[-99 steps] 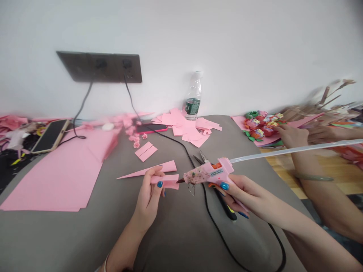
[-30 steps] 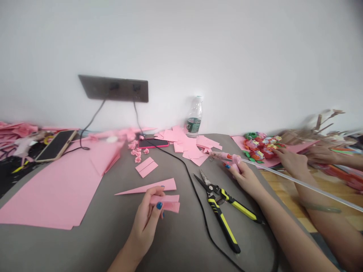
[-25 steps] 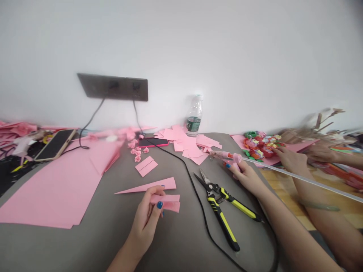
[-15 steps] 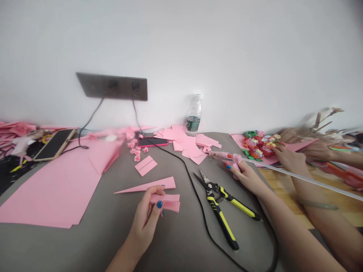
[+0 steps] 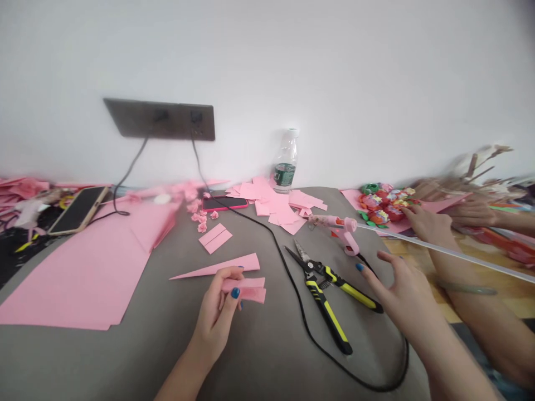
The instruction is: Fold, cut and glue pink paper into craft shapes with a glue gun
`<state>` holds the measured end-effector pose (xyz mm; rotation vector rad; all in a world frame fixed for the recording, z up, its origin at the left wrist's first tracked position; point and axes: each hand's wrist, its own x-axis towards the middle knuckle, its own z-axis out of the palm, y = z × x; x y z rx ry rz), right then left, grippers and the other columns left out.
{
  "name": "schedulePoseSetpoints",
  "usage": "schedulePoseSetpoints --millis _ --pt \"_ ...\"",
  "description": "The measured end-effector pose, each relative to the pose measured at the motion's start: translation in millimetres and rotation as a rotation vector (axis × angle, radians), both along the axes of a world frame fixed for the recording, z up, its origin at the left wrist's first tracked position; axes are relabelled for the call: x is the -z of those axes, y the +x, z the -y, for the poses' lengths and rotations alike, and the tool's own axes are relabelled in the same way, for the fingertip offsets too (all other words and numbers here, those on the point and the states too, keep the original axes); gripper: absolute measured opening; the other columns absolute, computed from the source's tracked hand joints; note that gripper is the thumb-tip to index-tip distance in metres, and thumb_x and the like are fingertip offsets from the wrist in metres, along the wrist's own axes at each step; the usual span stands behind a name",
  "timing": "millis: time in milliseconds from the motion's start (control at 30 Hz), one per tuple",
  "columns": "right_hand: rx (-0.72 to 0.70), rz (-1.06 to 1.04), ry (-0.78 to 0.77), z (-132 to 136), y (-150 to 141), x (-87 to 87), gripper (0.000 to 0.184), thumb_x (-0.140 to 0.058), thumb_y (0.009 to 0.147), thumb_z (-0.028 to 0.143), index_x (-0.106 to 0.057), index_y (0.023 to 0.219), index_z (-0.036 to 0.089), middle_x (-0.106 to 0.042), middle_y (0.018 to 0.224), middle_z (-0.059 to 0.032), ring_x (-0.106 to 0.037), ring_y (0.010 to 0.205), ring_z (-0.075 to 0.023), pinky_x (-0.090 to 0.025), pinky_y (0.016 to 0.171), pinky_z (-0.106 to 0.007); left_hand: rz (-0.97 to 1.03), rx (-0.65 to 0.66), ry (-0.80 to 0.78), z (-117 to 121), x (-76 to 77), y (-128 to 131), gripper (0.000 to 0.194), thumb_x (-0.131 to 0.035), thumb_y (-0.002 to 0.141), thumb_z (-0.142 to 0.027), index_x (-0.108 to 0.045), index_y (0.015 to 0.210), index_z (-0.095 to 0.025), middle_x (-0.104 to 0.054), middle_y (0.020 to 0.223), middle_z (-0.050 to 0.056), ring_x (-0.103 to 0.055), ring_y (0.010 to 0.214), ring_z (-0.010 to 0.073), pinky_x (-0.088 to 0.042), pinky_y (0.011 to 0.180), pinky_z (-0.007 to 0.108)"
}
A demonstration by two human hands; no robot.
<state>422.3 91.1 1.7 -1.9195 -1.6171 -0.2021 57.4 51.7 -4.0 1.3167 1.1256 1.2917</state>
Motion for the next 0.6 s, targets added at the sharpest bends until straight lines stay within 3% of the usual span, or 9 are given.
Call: schedulePoseSetpoints --millis 100,167,300,367,600 --pt "-0.031 -0.136 0.043 34.7 -42.2 -15.3 0.039 -0.053 0.09 0.061 -0.06 0.103 0.024 -0.071 0.103 -0.0127 -0.066 0.1 -0.0368 -0.051 0.087 -0.054 -0.027 0.0 0.062 -1.5 -1.9 -0.4 0.026 -0.053 0.102 -0.043 -0.063 0.114 -0.023 -0.065 0.102 0.004 -0.058 0.067 0.0108 -0.052 0.063 0.022" --pt "-0.218 -0.273 0.056 47.8 -74.6 -24.3 0.029 -0.057 0.094 0.049 -0.058 0.112 0.026 -0.069 0.108 -0.0099 -0.067 0.101 -0.0306 -0.054 0.087 -0.045 -0.058 0.012 0.109 -2.7 -2.6 -1.0 0.022 -0.052 0.103 -0.04 -0.064 0.112 -0.024 -0.065 0.101 0.002 -0.058 0.066 0.0094 -0.051 0.062 0.02" --pt "-0.592 -0.348 0.052 51.7 -129.8 -30.5 0.039 -0.065 0.094 0.03 -0.052 0.13 0.027 -0.062 0.128 -0.012 -0.06 0.122 -0.0278 -0.05 0.1 -0.042 -0.089 0.058 0.198 -4.2 -3.0 -2.3 0.017 -0.051 0.104 -0.034 -0.066 0.109 -0.026 -0.066 0.105 0.001 -0.058 0.064 0.0067 -0.049 0.06 0.017" --pt "-0.68 -0.378 0.032 47.9 -149.0 -29.2 0.044 -0.068 0.092 0.025 -0.051 0.133 0.028 -0.059 0.133 -0.0123 -0.059 0.124 -0.027 -0.05 0.102 -0.042 -0.087 0.075 0.205 -4.1 -3.0 -2.8 0.017 -0.051 0.104 -0.033 -0.066 0.108 -0.026 -0.066 0.106 0.001 -0.06 0.066 0.0066 -0.05 0.062 0.016" --pt "-0.721 -0.445 0.119 33.2 -177.4 -26.1 0.022 -0.067 0.088 0.011 -0.062 0.104 0.027 -0.067 0.12 -0.007 -0.063 0.113 -0.0249 -0.049 0.094 -0.04 -0.076 0.052 0.149 -3.1 -5.6 -1.7 0.019 -0.052 0.103 -0.038 -0.064 0.108 -0.024 -0.066 0.093 0.0 -0.061 0.065 0.0087 -0.05 0.061 0.017"
